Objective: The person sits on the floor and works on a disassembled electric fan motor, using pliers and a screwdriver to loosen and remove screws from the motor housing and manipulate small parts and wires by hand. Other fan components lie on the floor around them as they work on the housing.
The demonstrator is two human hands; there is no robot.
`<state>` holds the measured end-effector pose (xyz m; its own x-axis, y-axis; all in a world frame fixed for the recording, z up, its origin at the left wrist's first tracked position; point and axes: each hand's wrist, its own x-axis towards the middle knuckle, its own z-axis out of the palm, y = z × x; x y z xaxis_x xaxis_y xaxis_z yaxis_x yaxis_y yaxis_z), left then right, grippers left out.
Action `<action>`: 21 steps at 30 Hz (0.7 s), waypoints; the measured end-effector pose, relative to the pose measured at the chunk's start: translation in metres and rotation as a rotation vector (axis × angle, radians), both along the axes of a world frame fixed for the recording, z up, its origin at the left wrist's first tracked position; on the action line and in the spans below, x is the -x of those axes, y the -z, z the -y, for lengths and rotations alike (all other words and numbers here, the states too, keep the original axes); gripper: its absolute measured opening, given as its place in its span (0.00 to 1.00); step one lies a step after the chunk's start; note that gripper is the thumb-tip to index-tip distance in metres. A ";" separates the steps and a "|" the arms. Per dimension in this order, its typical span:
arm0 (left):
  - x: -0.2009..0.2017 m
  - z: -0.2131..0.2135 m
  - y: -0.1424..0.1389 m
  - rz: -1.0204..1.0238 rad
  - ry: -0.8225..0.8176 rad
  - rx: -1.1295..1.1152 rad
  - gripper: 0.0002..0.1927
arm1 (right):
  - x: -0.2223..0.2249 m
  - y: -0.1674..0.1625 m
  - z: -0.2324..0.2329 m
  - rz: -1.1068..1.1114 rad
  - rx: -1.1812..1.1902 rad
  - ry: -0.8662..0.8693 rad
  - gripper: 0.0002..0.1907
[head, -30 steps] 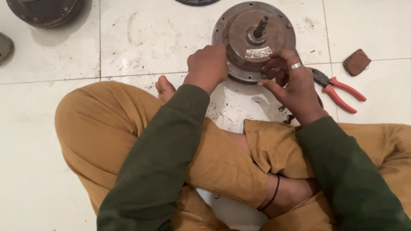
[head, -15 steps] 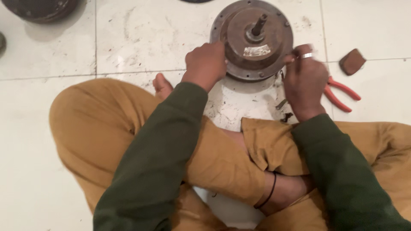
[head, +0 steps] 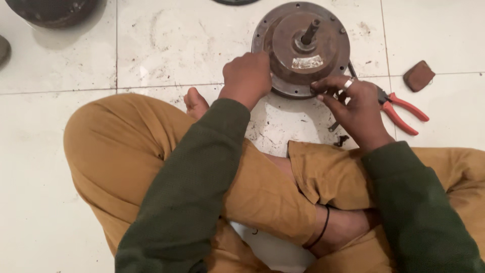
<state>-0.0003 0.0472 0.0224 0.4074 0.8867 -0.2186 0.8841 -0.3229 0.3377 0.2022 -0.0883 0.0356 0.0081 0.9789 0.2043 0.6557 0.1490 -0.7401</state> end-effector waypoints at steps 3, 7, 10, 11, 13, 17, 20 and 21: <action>-0.002 -0.002 0.000 -0.015 0.007 -0.008 0.12 | 0.002 0.000 -0.002 -0.014 -0.052 -0.008 0.11; -0.003 -0.004 -0.001 -0.032 0.002 0.009 0.13 | 0.004 0.009 -0.005 -0.092 0.045 0.021 0.09; -0.004 -0.003 -0.002 -0.044 -0.006 0.037 0.13 | 0.004 0.015 -0.009 -0.215 0.097 0.016 0.09; -0.004 -0.004 -0.002 -0.048 -0.008 0.045 0.13 | 0.003 0.016 -0.012 -0.272 0.096 0.004 0.09; -0.004 -0.005 -0.002 -0.057 -0.010 0.048 0.13 | 0.003 0.016 -0.017 -0.270 0.148 0.041 0.12; 0.000 -0.006 0.001 -0.043 0.001 0.012 0.13 | 0.001 0.017 -0.024 -0.343 0.066 -0.066 0.17; 0.004 -0.004 0.003 -0.013 0.001 -0.056 0.12 | -0.001 0.018 -0.021 0.369 0.184 0.175 0.26; 0.006 -0.004 0.003 -0.002 0.000 -0.047 0.12 | -0.002 0.018 -0.020 0.319 0.119 0.176 0.25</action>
